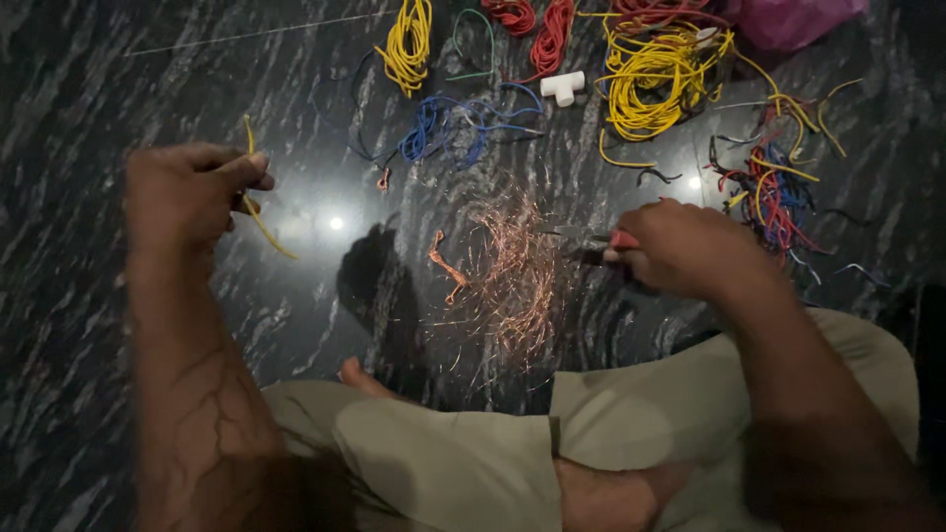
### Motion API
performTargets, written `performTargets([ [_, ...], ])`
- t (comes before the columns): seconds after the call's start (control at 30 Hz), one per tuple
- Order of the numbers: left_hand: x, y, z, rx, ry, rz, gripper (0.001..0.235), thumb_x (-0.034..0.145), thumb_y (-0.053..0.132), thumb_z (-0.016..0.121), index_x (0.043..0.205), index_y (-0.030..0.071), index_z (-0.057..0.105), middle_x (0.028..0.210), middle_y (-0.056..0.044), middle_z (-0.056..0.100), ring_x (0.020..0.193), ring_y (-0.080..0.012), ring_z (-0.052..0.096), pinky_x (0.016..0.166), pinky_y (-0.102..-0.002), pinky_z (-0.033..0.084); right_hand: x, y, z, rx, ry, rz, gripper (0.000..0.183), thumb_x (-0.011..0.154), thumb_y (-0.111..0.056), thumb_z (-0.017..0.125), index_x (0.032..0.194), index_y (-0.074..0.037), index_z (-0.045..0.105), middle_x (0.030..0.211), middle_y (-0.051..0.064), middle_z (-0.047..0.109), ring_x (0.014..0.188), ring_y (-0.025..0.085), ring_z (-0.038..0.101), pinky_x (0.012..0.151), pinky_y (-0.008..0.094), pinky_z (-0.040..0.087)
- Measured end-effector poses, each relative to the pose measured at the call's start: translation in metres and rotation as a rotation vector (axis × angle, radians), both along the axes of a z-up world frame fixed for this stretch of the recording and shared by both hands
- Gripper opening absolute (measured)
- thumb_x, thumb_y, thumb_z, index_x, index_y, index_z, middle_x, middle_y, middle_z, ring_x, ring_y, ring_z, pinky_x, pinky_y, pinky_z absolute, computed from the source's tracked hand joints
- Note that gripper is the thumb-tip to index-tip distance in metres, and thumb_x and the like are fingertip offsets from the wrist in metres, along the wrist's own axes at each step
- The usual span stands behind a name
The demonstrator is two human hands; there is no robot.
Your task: The person uses pliers to strip the insulation off electrical wires and bundles the exposed copper strands together by hand.
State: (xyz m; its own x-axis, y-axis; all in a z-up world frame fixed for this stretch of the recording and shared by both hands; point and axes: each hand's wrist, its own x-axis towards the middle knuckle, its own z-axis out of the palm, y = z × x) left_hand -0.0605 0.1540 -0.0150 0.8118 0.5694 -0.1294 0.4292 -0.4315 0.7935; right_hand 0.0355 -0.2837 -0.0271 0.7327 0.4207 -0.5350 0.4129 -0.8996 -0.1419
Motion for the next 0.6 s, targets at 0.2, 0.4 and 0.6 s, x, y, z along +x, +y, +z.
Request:
performTargets([
  [0.2, -0.003, -0.011, 0.005, -0.030, -0.082, 0.022, 0.013, 0.090, 0.012, 0.079, 0.096, 0.000, 0.077, 0.079, -0.007, 0.076, 0.060, -0.0085, 0.067, 0.049, -0.024, 0.048, 0.000, -0.009, -0.018, 0.085, -0.198, 0.098, 0.022, 0.083, -0.023, 0.067, 0.102, -0.016, 0.072, 0.107, 0.011, 0.071, 0.101, 0.036, 0.068, 0.083, 0.052, 0.054],
  [0.4, -0.016, -0.016, 0.005, -0.029, -0.069, 0.030, 0.014, 0.091, 0.014, 0.079, 0.093, 0.000, 0.078, 0.080, -0.006, 0.076, 0.060, -0.0081, 0.063, 0.049, -0.025, 0.043, 0.003, -0.020, -0.018, 0.127, -0.120, 0.026, 0.023, 0.084, -0.020, 0.066, 0.106, -0.017, 0.072, 0.102, 0.013, 0.073, 0.099, 0.037, 0.070, 0.083, 0.051, 0.054],
  [0.6, -0.038, -0.026, 0.005, -0.067, -0.087, 0.030, 0.015, 0.090, 0.015, 0.079, 0.094, 0.000, 0.078, 0.080, -0.006, 0.076, 0.060, -0.0085, 0.064, 0.050, -0.024, 0.045, 0.018, -0.063, -0.022, 0.202, 0.059, -0.167, 0.021, 0.095, -0.030, 0.068, 0.104, -0.011, 0.074, 0.079, 0.017, 0.070, 0.069, 0.031, 0.064, 0.063, 0.043, 0.050],
])
